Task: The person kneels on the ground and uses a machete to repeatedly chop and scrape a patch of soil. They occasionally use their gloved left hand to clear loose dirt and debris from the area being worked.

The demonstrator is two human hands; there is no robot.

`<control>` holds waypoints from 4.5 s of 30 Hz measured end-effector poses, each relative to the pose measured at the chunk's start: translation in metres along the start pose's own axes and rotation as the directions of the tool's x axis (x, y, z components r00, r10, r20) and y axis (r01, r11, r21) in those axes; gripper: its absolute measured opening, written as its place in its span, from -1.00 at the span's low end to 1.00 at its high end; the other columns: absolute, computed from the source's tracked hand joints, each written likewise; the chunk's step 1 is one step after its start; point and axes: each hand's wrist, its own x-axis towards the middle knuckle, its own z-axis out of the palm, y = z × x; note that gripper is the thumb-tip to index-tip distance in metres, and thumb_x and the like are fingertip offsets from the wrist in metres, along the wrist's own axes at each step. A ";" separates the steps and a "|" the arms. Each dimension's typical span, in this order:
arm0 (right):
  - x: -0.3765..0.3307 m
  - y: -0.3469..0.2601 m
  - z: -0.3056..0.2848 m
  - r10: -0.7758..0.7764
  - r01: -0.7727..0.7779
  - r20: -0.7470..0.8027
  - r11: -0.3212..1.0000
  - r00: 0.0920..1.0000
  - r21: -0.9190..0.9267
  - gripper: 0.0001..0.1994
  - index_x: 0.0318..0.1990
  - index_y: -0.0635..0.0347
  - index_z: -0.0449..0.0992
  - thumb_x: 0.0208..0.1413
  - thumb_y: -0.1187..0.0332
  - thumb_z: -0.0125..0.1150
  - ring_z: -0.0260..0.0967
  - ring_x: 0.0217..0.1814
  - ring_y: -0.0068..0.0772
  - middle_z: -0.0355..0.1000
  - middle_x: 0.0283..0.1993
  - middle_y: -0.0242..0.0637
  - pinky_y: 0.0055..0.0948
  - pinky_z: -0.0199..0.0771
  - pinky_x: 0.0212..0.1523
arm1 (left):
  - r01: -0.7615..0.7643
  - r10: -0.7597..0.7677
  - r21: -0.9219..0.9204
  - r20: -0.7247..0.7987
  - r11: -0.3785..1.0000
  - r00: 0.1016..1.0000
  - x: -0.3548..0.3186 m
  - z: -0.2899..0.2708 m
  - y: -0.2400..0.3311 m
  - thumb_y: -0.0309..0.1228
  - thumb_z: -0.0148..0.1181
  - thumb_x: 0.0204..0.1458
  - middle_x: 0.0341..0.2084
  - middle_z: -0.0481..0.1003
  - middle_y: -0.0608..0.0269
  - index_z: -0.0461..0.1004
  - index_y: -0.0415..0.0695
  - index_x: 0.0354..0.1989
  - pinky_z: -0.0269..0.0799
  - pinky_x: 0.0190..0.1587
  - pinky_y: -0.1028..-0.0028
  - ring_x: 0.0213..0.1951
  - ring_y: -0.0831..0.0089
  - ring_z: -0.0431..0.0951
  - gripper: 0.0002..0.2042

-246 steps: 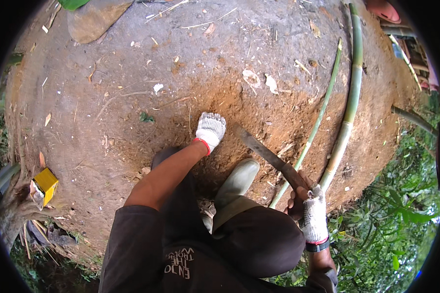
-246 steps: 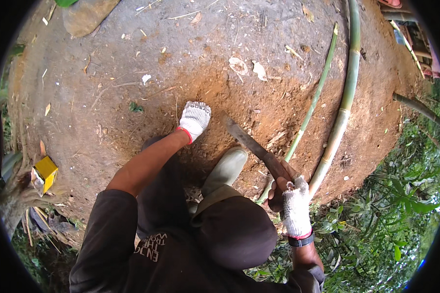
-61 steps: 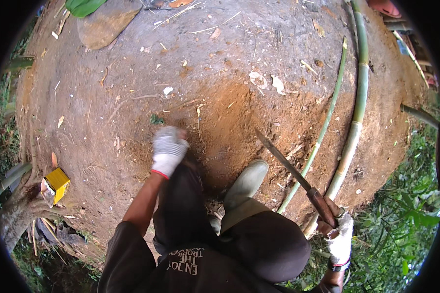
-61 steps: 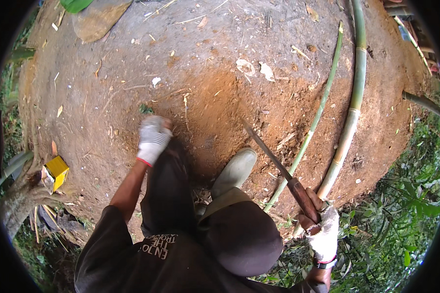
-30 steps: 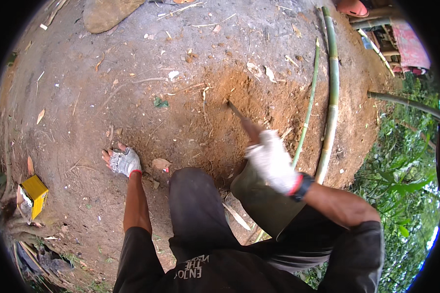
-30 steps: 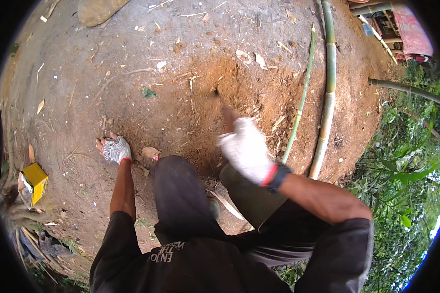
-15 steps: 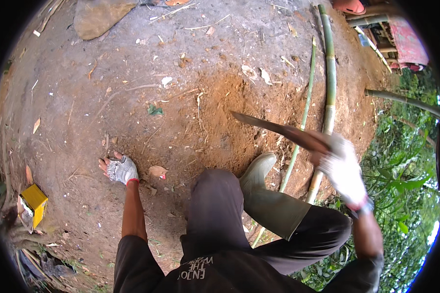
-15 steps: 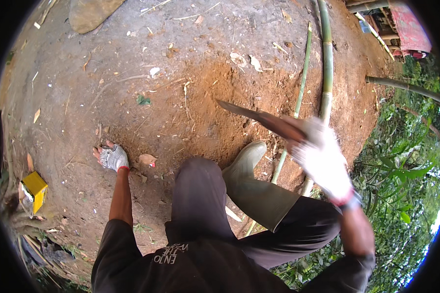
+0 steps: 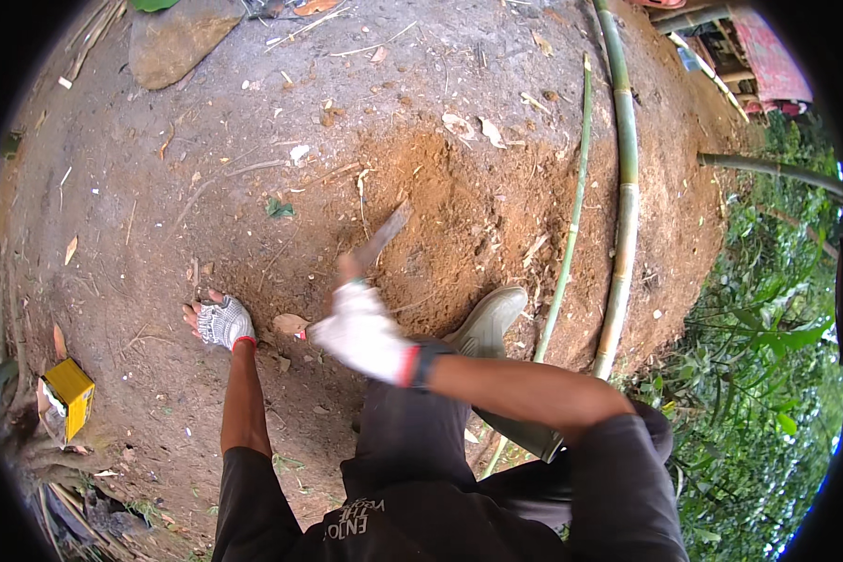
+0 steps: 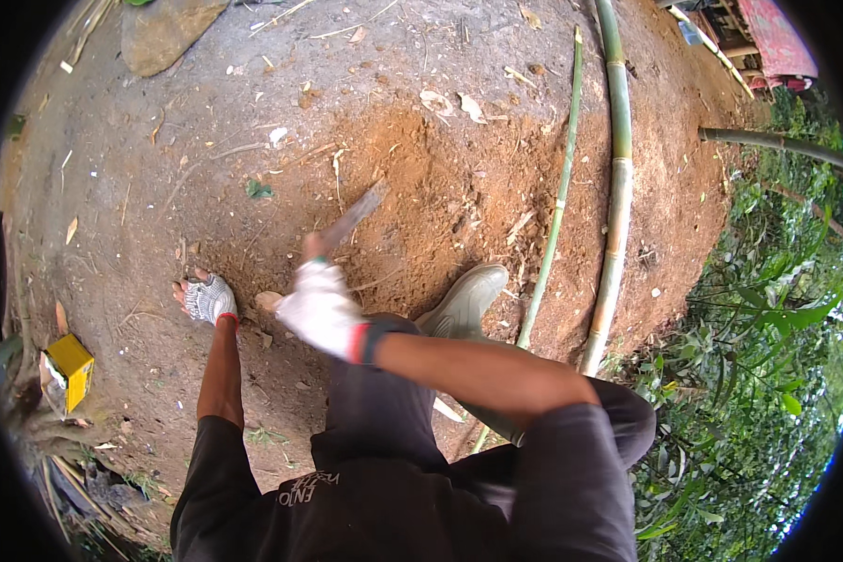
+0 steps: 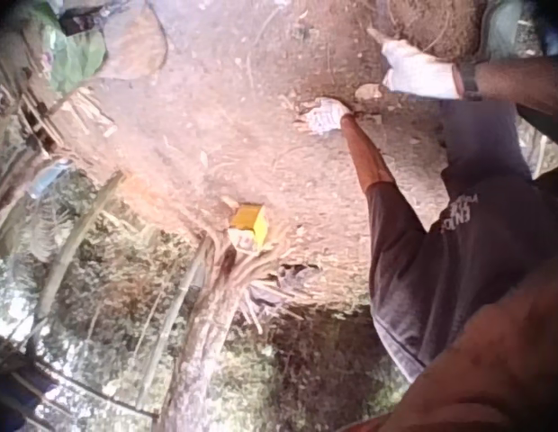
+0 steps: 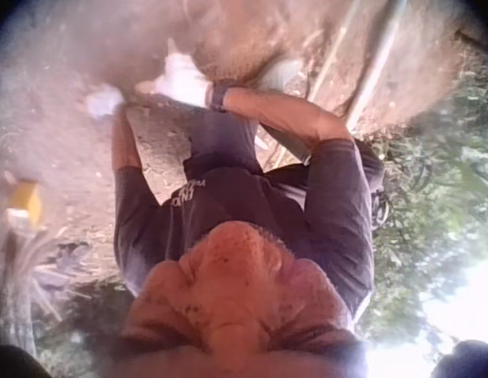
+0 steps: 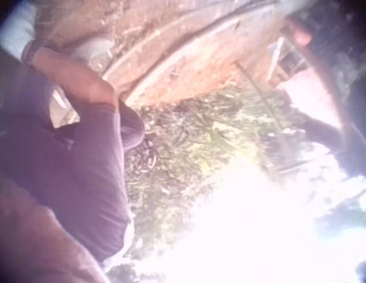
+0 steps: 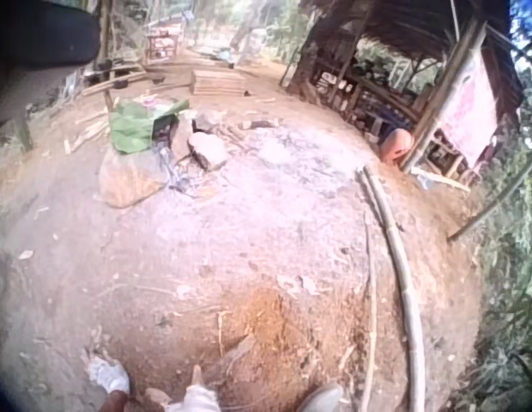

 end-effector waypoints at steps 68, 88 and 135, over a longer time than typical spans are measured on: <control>0.045 -0.037 -0.228 -0.650 0.625 0.455 0.040 0.609 -0.780 -0.85 -0.45 0.23 0.47 -0.24 0.39 0.15 0.41 -0.42 0.02 0.38 -0.47 -0.09 -0.15 0.43 -0.38 | -0.036 0.034 -0.038 -0.053 0.999 0.998 0.051 0.046 0.006 -0.03 -0.12 0.19 0.27 0.19 -0.06 0.34 -0.36 0.13 -0.06 0.35 0.06 0.32 0.05 0.12 -0.41; -0.143 0.152 -0.096 -0.278 -0.071 -0.137 0.233 0.951 -0.970 -0.75 -0.11 0.05 0.55 0.04 0.36 0.07 0.46 -0.40 -0.26 0.47 -0.47 -0.24 -0.22 0.32 -0.41 | -0.003 0.003 -0.057 0.002 0.998 1.000 0.039 -0.078 -0.045 0.03 -0.18 0.20 0.29 0.16 -0.04 0.34 -0.33 0.15 -0.11 0.35 0.00 0.37 0.10 0.04 -0.38; -0.143 -0.076 -0.301 -0.260 0.170 -0.162 0.889 0.952 -0.425 -0.62 0.08 0.38 0.33 0.09 0.59 0.17 0.48 0.00 -0.41 0.48 0.02 -0.05 -0.58 0.54 -0.14 | -0.018 0.019 0.044 -0.037 0.999 0.999 0.036 0.024 0.018 -0.09 -0.03 0.16 0.25 0.19 -0.07 0.32 -0.36 0.14 -0.02 0.35 0.10 0.29 0.03 0.16 -0.43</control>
